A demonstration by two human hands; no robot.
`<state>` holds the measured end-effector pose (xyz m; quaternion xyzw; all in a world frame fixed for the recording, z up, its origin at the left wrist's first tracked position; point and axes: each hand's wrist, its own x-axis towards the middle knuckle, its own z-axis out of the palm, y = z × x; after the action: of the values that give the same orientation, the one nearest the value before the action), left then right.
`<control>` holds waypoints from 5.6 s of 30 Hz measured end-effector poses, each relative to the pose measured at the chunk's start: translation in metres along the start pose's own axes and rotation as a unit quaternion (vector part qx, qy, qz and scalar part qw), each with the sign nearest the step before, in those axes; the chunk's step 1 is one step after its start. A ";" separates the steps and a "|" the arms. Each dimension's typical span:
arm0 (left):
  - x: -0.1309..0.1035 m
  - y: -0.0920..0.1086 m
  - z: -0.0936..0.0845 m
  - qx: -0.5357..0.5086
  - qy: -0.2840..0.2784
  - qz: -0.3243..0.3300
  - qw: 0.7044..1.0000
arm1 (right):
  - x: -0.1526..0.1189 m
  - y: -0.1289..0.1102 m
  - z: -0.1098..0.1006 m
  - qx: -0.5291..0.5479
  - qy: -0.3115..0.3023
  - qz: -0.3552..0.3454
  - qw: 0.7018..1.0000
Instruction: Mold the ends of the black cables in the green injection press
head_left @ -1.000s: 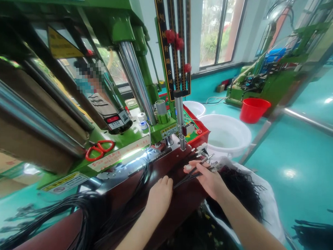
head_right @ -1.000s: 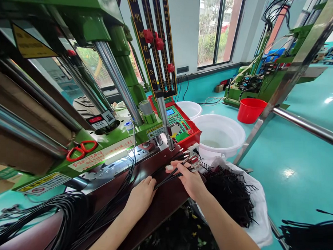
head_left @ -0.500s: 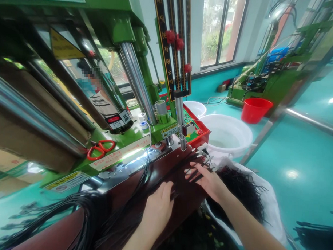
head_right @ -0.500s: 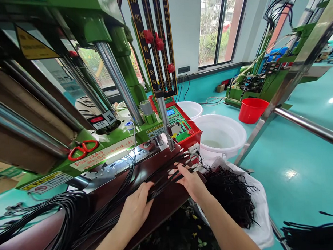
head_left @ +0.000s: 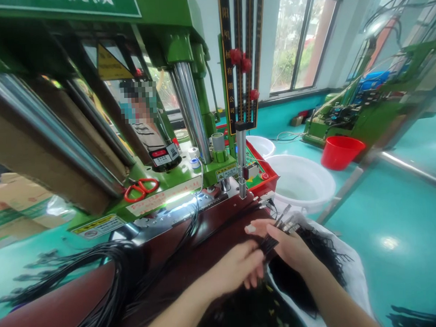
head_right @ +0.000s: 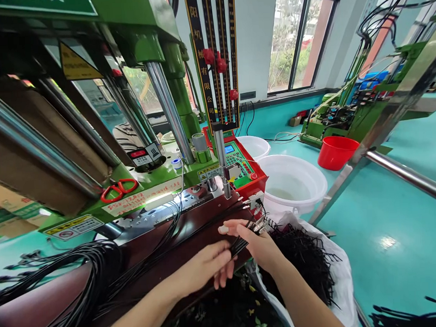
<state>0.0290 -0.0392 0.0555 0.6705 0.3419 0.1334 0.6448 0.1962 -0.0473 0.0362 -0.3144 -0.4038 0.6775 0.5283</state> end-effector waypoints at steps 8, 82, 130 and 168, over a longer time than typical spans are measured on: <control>0.036 0.018 0.002 0.101 0.120 0.069 0.985 | 0.003 0.008 -0.002 0.051 0.110 -0.043 0.992; 0.070 0.033 -0.016 -0.084 0.087 0.022 0.992 | 0.024 -0.013 -0.032 -0.041 0.188 -0.157 0.969; 0.018 -0.057 -0.045 -0.516 0.364 0.078 0.771 | 0.191 0.041 0.017 -0.792 -0.085 -0.097 0.596; 0.026 -0.054 -0.013 -0.360 0.250 0.015 0.899 | 0.042 0.047 0.008 -0.315 0.087 0.052 0.944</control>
<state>0.0245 -0.0165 -0.0016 0.3420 0.4108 0.4201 0.7333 0.1581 -0.0138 -0.0011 -0.5432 -0.5318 0.5124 0.3995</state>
